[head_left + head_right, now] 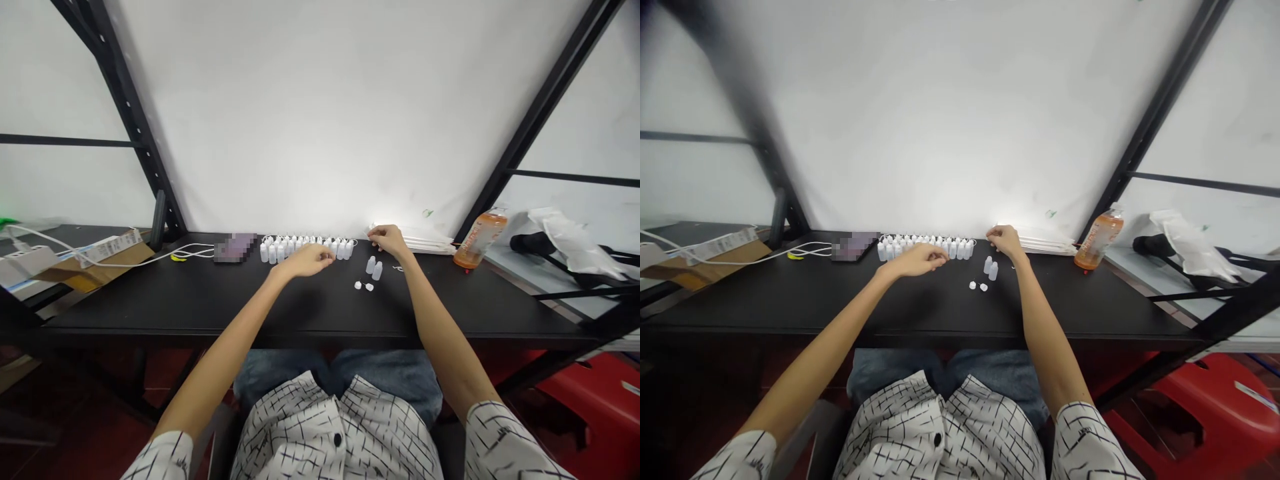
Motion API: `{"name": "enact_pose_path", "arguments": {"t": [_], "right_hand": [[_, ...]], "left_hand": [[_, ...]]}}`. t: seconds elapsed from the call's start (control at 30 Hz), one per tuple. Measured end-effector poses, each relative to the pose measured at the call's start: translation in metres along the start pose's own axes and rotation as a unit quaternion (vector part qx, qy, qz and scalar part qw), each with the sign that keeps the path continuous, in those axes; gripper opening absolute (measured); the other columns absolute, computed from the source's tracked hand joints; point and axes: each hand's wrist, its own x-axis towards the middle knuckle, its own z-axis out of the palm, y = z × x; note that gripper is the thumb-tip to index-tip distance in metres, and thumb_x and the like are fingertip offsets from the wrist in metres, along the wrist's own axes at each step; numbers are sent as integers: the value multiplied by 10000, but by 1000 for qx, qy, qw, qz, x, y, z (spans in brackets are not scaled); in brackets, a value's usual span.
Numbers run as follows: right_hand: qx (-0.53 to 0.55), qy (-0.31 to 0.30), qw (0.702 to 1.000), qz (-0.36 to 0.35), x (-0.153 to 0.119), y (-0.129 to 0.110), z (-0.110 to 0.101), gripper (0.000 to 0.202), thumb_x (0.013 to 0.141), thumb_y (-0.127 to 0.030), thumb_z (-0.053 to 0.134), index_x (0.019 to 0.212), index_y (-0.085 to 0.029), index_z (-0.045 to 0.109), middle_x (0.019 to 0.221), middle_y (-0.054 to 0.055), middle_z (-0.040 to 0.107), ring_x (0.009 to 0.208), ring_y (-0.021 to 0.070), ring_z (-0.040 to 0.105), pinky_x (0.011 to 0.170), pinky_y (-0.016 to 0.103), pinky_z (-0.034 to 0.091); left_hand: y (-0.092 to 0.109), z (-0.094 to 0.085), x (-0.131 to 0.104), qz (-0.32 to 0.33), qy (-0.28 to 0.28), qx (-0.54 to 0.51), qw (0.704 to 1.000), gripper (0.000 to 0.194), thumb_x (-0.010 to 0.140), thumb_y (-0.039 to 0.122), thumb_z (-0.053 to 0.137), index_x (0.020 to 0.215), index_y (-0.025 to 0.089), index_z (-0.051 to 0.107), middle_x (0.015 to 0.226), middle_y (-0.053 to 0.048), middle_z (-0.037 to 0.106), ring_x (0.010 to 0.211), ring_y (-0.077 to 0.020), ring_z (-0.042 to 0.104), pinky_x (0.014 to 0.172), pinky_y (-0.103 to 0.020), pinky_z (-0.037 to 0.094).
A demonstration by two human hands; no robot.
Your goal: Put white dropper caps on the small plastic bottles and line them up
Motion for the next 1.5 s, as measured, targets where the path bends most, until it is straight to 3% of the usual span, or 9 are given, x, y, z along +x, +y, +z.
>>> {"name": "enact_pose_path", "arguments": {"t": [0.13, 0.23, 0.4, 0.63, 0.83, 1.0, 1.23, 1.37, 1.5], "right_hand": [[-43, -9, 999, 3, -1, 2, 2, 154, 708, -68, 589, 765, -117, 724, 616, 29, 665, 540, 132, 622, 409, 170, 451], [-72, -13, 997, 18, -2, 7, 2, 180, 707, -60, 579, 779, -116, 735, 591, 22, 663, 525, 131, 621, 419, 170, 455], [-68, -7, 996, 52, -1, 19, 1, 196, 709, -58, 580, 801, -121, 741, 624, 28, 686, 547, 132, 642, 423, 161, 471], [-44, 15, 998, 49, 0, 22, 0, 133, 712, -57, 606, 754, -124, 713, 631, 42, 678, 551, 134, 650, 399, 156, 462], [35, 16, 998, 44, -6, -1, -2, 90, 711, -64, 623, 743, -129, 676, 671, 44, 678, 551, 125, 642, 408, 166, 476], [142, -33, 989, 39, -13, -31, 5, 85, 691, -60, 650, 748, -122, 662, 670, 45, 654, 559, 124, 635, 405, 175, 481], [224, -150, 963, 9, -16, -72, 47, 142, 668, -135, 715, 800, -135, 662, 728, 58, 698, 590, 162, 686, 418, 204, 502], [239, -199, 951, -2, -23, -85, 68, 190, 645, -159, 737, 815, -140, 655, 734, 64, 719, 579, 166, 688, 404, 197, 487], [249, -214, 944, 0, -30, -86, 74, 213, 636, -183, 750, 821, -145, 650, 734, 61, 724, 560, 156, 673, 382, 190, 464]], "left_hand": [[23, 29, 60, 26, 2, 24, 999, 415, 821, 180, 615, 1230, 151, 678, 1085, -76, 736, 927, -191, 678, 812, -269, 503], [29, 49, 88, 39, -31, -12, 999, 567, 762, 154, 683, 1324, 127, 615, 1189, -96, 705, 952, -190, 677, 831, -268, 514], [27, 73, 101, 66, -31, -48, 996, 574, 691, 99, 698, 1263, 117, 653, 1109, -92, 723, 966, -206, 670, 845, -290, 513], [14, 87, 102, 46, -20, -190, 981, 188, 706, 119, 669, 886, 85, 712, 833, -83, 738, 796, -169, 676, 781, -279, 502], [4, 70, 88, 35, 64, -150, 986, 217, 731, 197, 658, 912, 101, 730, 855, -82, 726, 802, -172, 647, 788, -295, 497], [-17, 40, 49, 11, 141, -115, 983, 310, 782, 244, 620, 1039, 105, 723, 912, -78, 713, 789, -168, 632, 765, -292, 518], [-50, 14, 6, -85, 116, -188, 972, 474, 835, 271, 609, 1255, 54, 623, 972, -134, 709, 659, -146, 635, 458, -204, 429], [-49, 10, 6, -63, 140, -240, 959, 461, 821, 282, 662, 1236, 80, 644, 1089, -155, 702, 748, -167, 668, 440, -183, 424], [-45, 9, 6, -60, 134, -219, 965, 424, 800, 281, 690, 1183, 99, 701, 981, -124, 746, 785, -198, 676, 492, -209, 462]]}}
